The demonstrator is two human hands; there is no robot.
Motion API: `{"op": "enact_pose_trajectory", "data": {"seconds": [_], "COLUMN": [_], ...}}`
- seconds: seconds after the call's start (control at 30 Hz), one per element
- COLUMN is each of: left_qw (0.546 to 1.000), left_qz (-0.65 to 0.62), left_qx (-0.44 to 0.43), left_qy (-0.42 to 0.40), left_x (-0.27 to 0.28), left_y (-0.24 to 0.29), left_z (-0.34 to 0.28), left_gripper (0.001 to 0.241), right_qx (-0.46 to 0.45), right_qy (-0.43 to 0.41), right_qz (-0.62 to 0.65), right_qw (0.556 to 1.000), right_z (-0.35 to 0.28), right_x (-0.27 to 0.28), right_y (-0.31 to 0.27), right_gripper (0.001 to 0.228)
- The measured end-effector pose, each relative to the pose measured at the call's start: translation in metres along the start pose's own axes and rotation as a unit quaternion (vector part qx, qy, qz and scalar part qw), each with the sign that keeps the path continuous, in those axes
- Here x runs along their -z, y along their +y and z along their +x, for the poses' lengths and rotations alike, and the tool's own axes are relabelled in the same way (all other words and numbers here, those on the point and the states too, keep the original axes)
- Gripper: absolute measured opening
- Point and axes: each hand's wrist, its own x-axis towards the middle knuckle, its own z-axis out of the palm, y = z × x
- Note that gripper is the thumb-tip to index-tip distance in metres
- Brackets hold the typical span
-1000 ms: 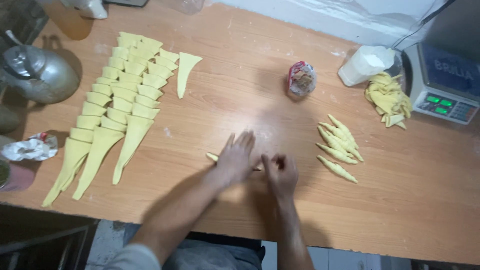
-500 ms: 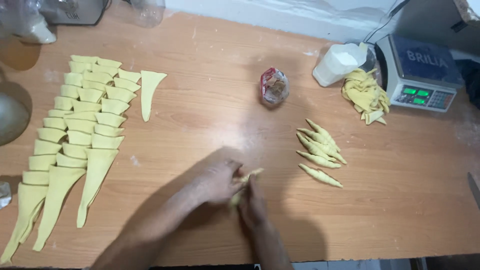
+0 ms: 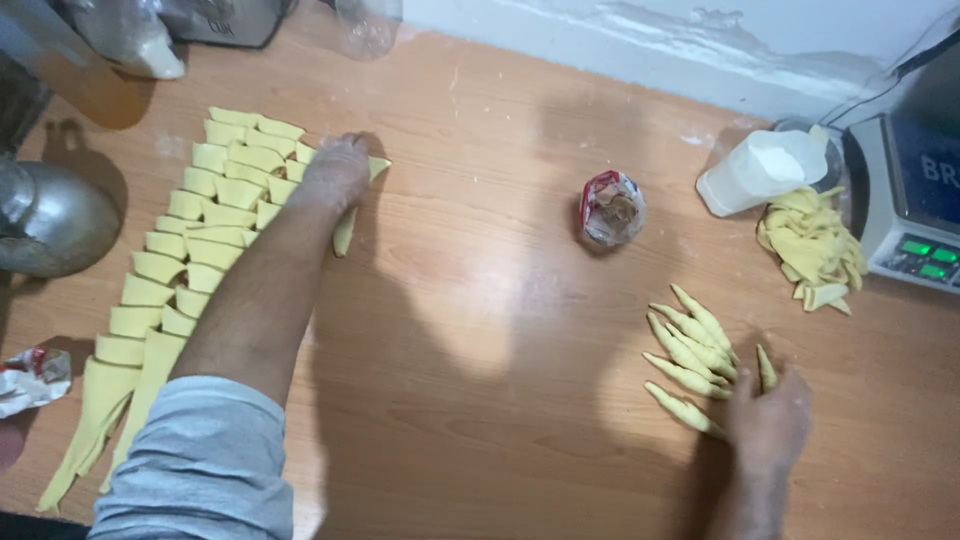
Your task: Rolling triangular pieces of dough into crescent shapes and arranging them on a baking tray.
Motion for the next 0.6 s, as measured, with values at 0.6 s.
{"op": "enact_pose_trajectory", "data": {"seconds": [0.6], "left_qw": [0.85], "left_qz": [-0.52], "left_qx": [0.032], "left_qy": [-0.075], "left_x": [0.167], "left_y": [0.171], "left_z": [-0.275], "left_gripper": [0.03], "right_qx": [0.259], "right_qy": [-0.209], "right_qz": [0.623], "right_qw": [0.708], "right_z": [-0.216], "right_x": [-0.017], "right_y": [-0.311], "right_gripper": [0.039]}}
